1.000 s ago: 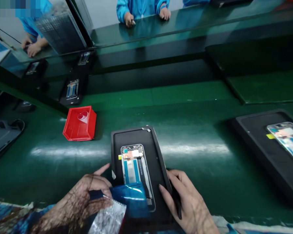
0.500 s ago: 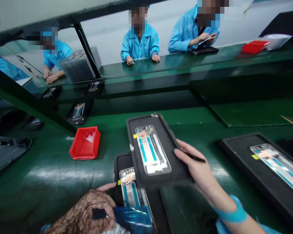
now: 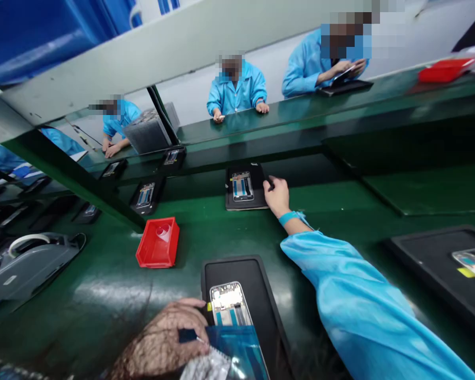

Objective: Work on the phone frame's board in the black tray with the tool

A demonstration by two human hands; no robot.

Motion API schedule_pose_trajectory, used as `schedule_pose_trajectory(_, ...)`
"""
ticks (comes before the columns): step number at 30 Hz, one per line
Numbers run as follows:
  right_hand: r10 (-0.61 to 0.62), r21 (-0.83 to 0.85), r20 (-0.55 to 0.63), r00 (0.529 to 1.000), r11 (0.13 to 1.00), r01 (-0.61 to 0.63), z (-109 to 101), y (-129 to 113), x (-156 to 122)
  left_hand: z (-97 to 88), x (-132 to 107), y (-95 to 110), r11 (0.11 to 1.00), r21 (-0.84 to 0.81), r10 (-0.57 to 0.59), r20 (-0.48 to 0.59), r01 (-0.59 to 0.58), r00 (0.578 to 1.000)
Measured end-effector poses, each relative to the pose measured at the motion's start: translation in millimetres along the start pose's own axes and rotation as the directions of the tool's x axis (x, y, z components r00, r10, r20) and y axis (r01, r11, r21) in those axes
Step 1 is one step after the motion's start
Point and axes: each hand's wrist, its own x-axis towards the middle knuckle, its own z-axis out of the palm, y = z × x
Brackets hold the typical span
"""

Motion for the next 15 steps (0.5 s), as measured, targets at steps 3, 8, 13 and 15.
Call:
schedule_pose_trajectory(3,-0.159,-0.105,-0.043,0.986,0.982,0.154,-18,25,-16,-17.3,-6,4,0.988,-0.154,-0.014,-0.039,0.008,0.999)
schedule_pose_trajectory(8,-0.353,-0.188,-0.027,0.935,0.921,0.342,-60,54,-59,-37.3,-3,-13,0.97,-0.243,0.008,-0.062,-0.023,0.998)
schedule_pose_trajectory(13,-0.437,-0.188,0.021,0.899,0.882,0.432,-73,62,-81,-52.6,-1,-26,0.96,-0.274,-0.083,-0.116,0.048,0.99)
schedule_pose_trajectory(15,-0.446,-0.182,0.042,0.894,0.876,0.446,-73,62,-86,-59.4,-2,-30,0.947,-0.31,-0.136,-0.159,0.081,0.978)
